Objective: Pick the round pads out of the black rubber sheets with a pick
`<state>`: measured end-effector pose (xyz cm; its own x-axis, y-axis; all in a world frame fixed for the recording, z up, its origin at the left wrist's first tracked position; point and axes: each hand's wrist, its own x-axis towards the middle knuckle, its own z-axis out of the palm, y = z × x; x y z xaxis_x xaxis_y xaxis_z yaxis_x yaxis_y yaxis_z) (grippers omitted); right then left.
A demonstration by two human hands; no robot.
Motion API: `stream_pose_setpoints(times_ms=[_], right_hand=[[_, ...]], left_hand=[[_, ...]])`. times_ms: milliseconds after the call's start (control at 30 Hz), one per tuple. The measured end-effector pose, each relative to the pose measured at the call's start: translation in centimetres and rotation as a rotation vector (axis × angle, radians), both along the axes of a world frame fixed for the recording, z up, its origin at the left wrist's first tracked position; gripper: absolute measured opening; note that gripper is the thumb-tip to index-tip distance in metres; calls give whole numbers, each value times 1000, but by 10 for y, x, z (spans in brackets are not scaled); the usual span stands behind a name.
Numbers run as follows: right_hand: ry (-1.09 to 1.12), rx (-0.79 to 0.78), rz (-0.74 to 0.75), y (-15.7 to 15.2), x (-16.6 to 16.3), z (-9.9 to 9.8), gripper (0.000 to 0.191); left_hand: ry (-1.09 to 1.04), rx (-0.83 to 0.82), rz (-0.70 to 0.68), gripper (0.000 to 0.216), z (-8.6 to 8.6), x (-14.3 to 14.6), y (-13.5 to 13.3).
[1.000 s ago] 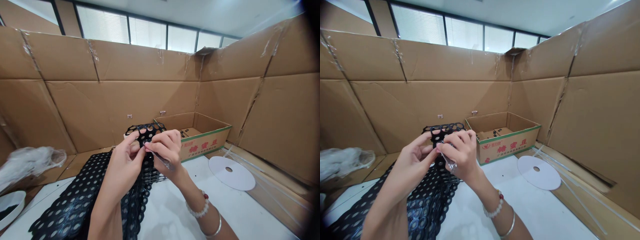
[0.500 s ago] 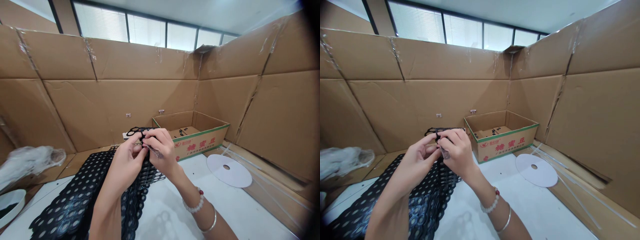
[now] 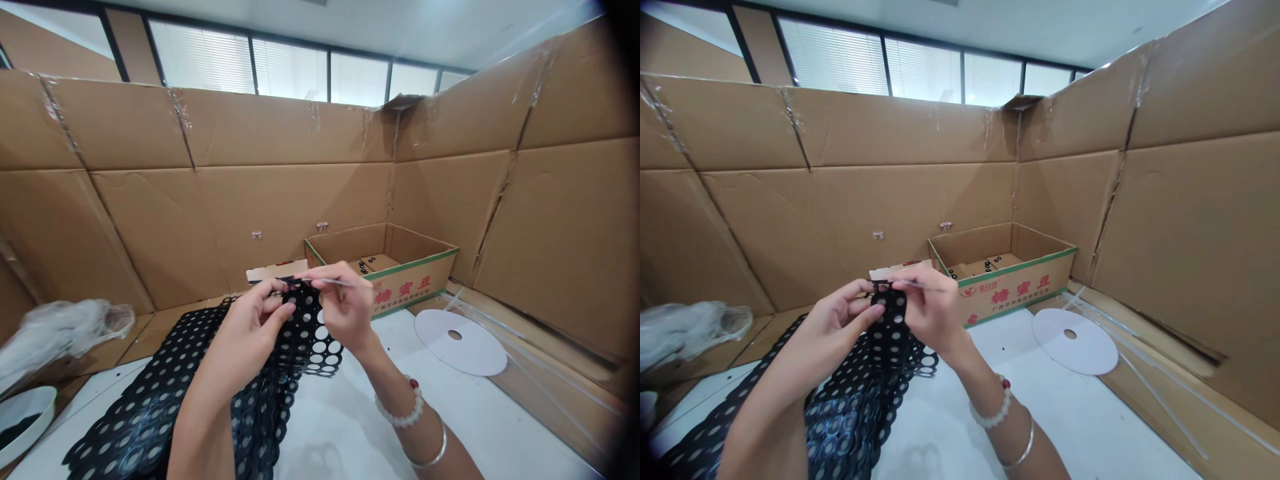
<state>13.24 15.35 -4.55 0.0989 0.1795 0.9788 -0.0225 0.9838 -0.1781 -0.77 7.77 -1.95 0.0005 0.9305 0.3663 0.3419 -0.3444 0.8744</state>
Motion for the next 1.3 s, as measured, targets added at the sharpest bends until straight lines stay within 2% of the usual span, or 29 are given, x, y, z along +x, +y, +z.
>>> stream_pose_setpoints(times_ms=[100, 233, 300, 400, 467, 500, 533, 600, 700, 833, 967, 1100, 1200, 1300], right_hand=[[183, -201, 116, -2, 5, 5, 17], [347, -238, 140, 1, 21, 15, 12], [540, -187, 31, 8, 38, 21, 13], [815, -63, -300, 30, 67, 21, 15], [682, -162, -492, 54, 79, 10, 19], [452, -300, -541, 67, 81, 3, 23], [324, -375, -526, 79, 80, -5, 24], [201, -462, -504, 99, 73, -19, 27], [152, -489, -448, 104, 56, -25, 25], [45, -437, -254, 72, 31, -12, 21], [-84, -368, -23, 41, 6, -2, 13], [-94, -278, 103, 22, -9, -2, 7], [-112, -120, 218, 14, -13, -3, 6], [-138, -34, 223, 10, -13, -3, 8]], left_hand=[[15, 31, 46, 9, -1, 9, -2], [-70, 42, 82, 17, -4, 15, 3], [-119, 36, 102, 21, -5, 8, 7], [-233, 18, 138, 20, -5, -11, 10], [-332, 10, 167, 22, -3, -23, 11], [-387, 10, 183, 23, -3, -28, 11], [-442, 10, 197, 25, -2, -32, 12], [-550, 4, 215, 25, -3, -35, 17], [-674, -43, 208, 16, -8, -37, 28], [-723, -123, 175, 15, -16, -37, 41], [-679, -102, 161, 26, -19, -32, 43], [-554, -45, 123, 33, -17, -25, 36], [-482, 8, 64, 36, -14, -22, 30], [-450, 41, 4, 39, -11, -19, 25]])
